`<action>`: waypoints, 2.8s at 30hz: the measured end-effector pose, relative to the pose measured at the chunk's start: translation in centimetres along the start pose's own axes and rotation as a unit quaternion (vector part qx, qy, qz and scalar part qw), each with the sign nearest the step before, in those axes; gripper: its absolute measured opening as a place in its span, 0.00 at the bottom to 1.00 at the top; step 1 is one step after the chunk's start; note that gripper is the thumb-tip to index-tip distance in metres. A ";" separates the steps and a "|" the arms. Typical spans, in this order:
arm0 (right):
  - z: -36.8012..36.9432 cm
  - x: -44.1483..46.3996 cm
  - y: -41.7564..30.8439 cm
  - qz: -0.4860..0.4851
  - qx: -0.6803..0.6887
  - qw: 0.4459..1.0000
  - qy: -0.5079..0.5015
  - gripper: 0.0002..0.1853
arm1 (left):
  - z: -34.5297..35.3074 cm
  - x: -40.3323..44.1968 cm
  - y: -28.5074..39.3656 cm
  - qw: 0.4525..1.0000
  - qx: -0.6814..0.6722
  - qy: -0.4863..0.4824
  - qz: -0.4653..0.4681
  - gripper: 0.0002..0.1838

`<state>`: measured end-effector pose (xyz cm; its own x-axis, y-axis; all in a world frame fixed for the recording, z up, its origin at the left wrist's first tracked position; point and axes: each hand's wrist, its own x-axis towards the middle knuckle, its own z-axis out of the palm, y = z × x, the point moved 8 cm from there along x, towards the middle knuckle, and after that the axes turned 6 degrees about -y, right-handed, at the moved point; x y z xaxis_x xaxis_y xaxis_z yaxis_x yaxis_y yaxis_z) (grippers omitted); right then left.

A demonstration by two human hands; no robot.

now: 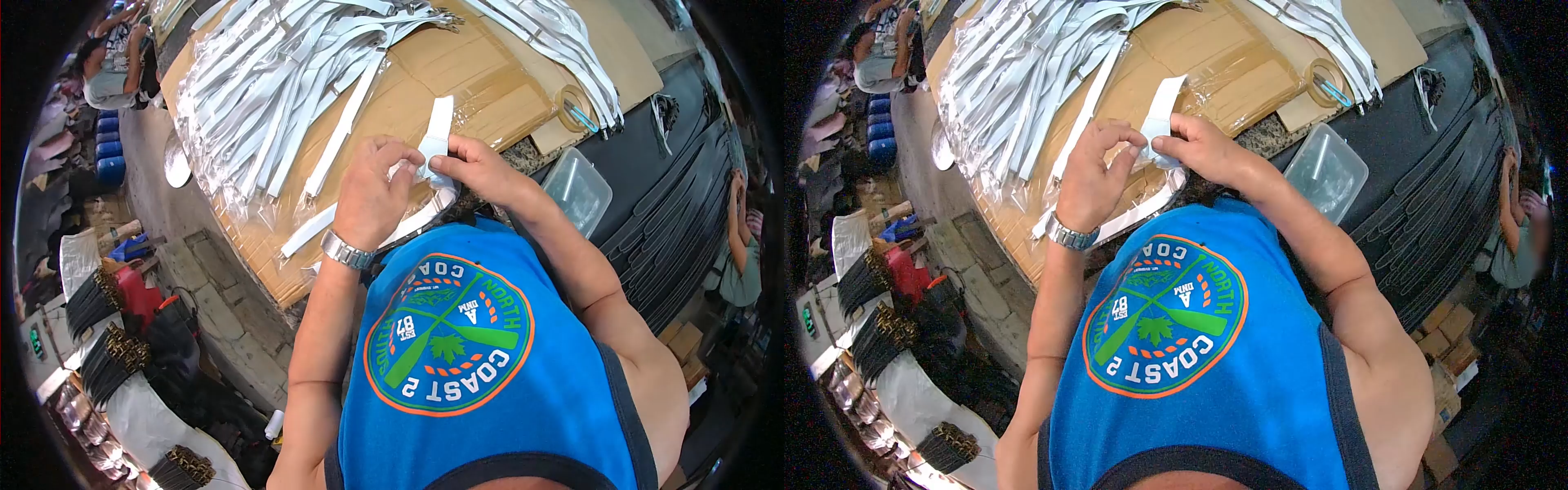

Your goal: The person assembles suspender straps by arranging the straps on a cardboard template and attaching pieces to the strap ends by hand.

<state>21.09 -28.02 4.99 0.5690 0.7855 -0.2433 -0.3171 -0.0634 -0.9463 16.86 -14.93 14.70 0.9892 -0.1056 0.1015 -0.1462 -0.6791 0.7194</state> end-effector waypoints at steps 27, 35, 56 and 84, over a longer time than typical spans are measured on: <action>-0.8 1.4 -0.6 0.010 0.013 0.999 -0.037 0.16 | 2.8 1.4 -5.0 0.869 -0.384 -0.258 -0.177 0.20; -4.3 2.5 3.5 0.025 -0.033 0.999 0.029 0.18 | 9.0 2.8 -9.6 0.846 -0.440 -0.241 -0.180 0.25; -4.3 -2.1 2.5 0.024 -0.243 0.939 0.242 0.11 | 9.2 3.0 -5.3 0.985 -0.141 -0.021 -0.098 0.25; -5.0 -1.2 6.4 0.124 -0.071 0.982 0.125 0.06 | 9.8 2.7 -4.1 0.999 -0.044 0.010 -0.028 0.24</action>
<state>22.19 -32.47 -1.82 0.6618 0.5598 -0.4986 -0.3712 -0.3331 -0.8667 20.05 -19.54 5.26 0.9959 -0.0548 0.0724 -0.0907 -0.6170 0.7818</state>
